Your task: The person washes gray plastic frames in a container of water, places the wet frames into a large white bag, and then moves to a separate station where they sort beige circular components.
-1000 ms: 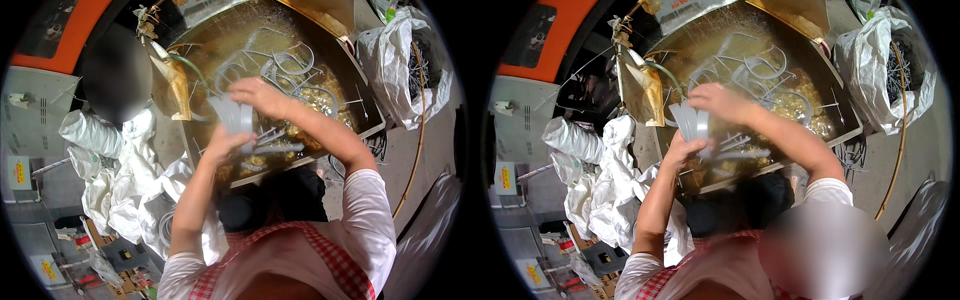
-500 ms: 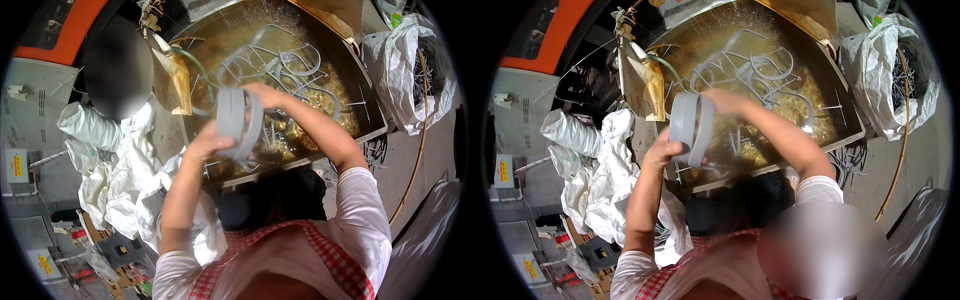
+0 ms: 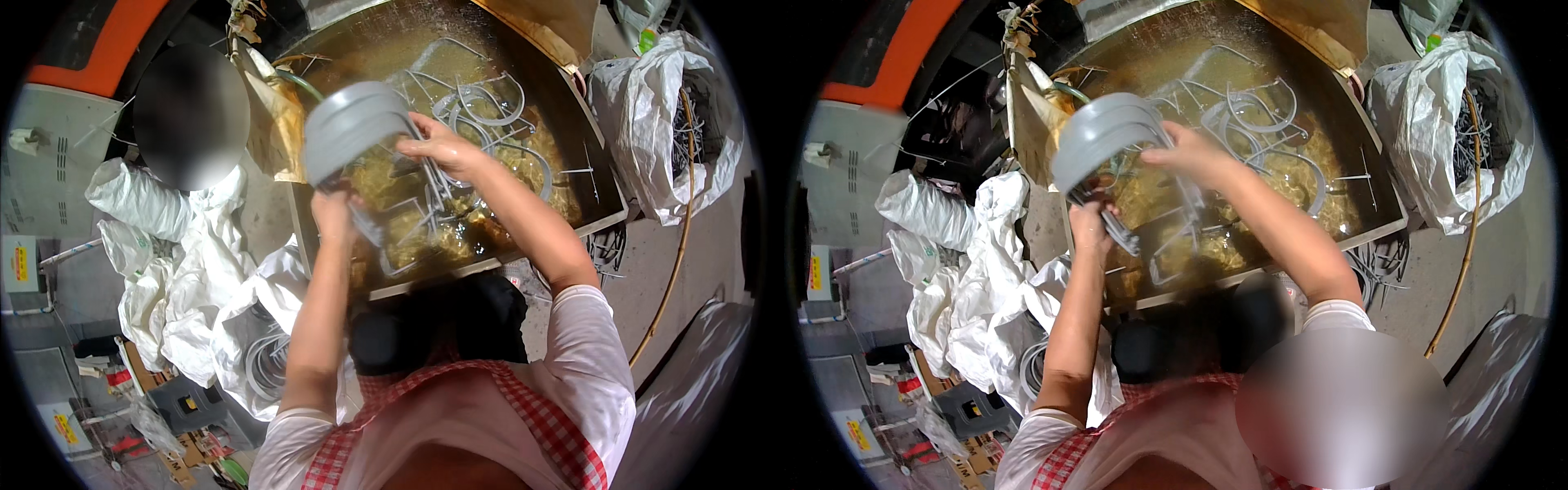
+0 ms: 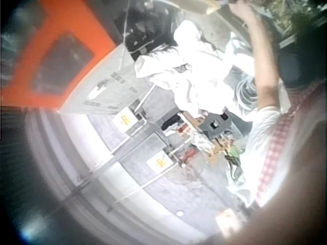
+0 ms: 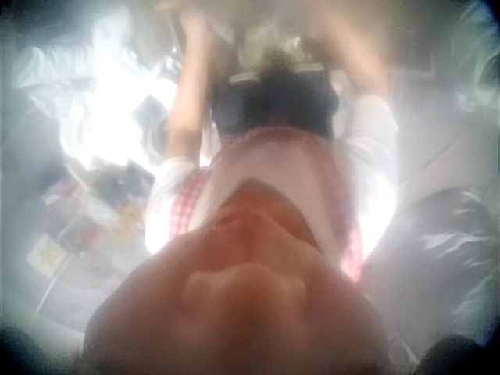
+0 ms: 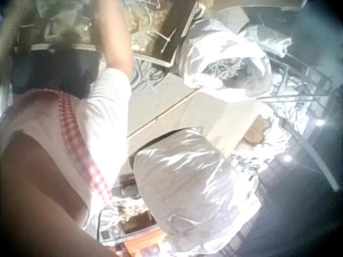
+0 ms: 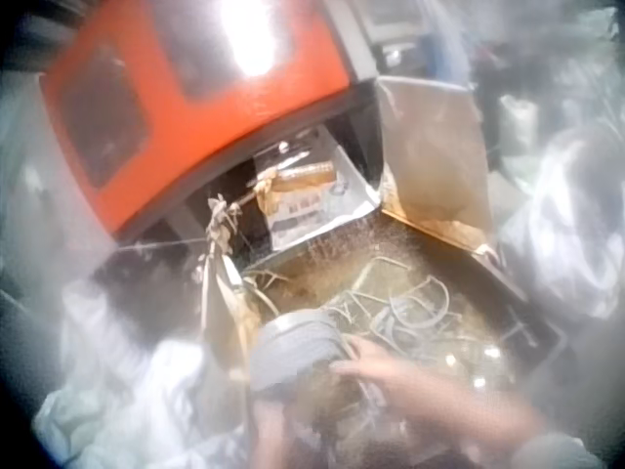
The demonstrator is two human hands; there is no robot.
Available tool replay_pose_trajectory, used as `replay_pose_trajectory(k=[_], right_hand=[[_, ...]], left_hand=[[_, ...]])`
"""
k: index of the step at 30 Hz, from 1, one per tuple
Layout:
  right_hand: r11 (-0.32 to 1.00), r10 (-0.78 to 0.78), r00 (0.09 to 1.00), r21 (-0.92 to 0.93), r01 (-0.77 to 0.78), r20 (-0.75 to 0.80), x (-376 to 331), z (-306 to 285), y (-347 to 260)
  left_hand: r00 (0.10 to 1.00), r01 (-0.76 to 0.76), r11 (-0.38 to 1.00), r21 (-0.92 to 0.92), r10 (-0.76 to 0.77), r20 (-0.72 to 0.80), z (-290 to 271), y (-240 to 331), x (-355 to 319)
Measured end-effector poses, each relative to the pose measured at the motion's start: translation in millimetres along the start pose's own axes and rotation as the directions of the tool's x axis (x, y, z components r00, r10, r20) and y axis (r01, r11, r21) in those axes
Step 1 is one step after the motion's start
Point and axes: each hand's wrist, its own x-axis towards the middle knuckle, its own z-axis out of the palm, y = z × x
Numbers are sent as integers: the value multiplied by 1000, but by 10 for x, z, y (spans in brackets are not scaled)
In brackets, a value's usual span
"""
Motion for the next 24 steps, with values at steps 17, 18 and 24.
replay_pose_trajectory(k=[17, 18, 24], right_hand=[[490, 79, 990, -870, 60, 113, 411, -380, 1574], [502, 73, 987, -861, 87, 142, 411, -553, 1741], [323, 65, 958, -914, 245, 280, 162, -586, 1683]], left_hand=[[275, -856, -209, 473, 590, 759, 219, 914, -403], [244, -948, -16, 317, 601, 761, 300, 879, -436], [574, -616, 451, 646, 819, -25, -790, 1251, -1524]])
